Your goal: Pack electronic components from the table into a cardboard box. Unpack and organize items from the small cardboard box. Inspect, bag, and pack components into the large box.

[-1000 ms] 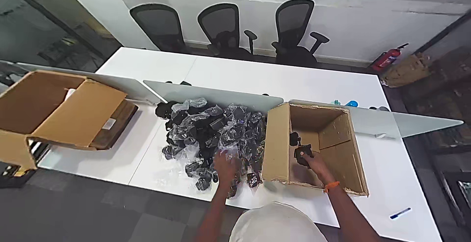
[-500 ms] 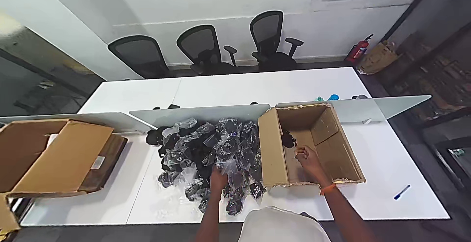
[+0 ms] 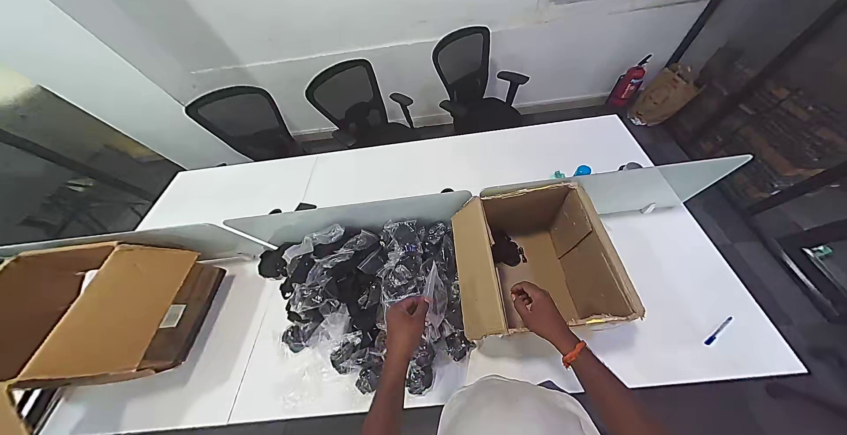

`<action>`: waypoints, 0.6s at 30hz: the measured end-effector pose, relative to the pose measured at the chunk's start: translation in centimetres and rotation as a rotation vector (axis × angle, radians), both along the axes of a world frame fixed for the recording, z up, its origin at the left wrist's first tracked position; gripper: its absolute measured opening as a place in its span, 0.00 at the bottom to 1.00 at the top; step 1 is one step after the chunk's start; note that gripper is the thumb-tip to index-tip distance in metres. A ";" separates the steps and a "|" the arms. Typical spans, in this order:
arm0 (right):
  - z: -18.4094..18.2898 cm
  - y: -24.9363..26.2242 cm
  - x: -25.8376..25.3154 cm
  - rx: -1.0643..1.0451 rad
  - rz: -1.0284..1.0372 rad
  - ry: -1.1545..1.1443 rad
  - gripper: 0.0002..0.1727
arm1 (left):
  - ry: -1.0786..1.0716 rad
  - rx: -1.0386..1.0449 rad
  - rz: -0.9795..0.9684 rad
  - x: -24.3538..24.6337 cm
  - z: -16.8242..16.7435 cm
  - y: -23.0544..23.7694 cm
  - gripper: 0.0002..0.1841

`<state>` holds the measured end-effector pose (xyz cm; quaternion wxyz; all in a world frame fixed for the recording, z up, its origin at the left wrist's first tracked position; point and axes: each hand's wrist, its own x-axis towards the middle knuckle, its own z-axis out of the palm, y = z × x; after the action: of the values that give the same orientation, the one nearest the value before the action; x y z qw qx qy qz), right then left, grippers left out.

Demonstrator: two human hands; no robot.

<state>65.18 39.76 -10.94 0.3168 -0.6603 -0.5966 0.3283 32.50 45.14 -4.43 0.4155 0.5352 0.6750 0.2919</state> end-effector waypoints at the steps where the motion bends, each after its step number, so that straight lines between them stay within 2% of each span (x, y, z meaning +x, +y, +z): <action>1: 0.1 -0.1 0.1 0.012 0.004 0.000 0.15 | -0.046 0.056 0.009 0.9 1.2 -0.4 0.09; 5: 0.2 -0.3 0.0 0.094 0.001 0.103 0.13 | -0.313 0.236 -0.014 5.2 5.2 -2.0 0.05; 9: 1.2 -1.2 1.2 0.137 -0.015 0.452 0.09 | -0.538 0.244 -0.072 10.1 6.2 -3.1 0.04; 14: 4.1 -3.3 3.9 0.125 -0.061 0.633 0.08 | -0.648 0.164 -0.103 16.1 5.3 -4.1 0.03; 18: 4.0 -2.7 7.4 0.011 0.000 0.655 0.14 | -0.643 0.252 -0.156 21.4 2.4 -3.5 0.04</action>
<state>72.57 37.04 -6.94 0.4954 -0.5179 -0.4649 0.5199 53.93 41.68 -2.04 0.5584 0.5130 0.4254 0.4940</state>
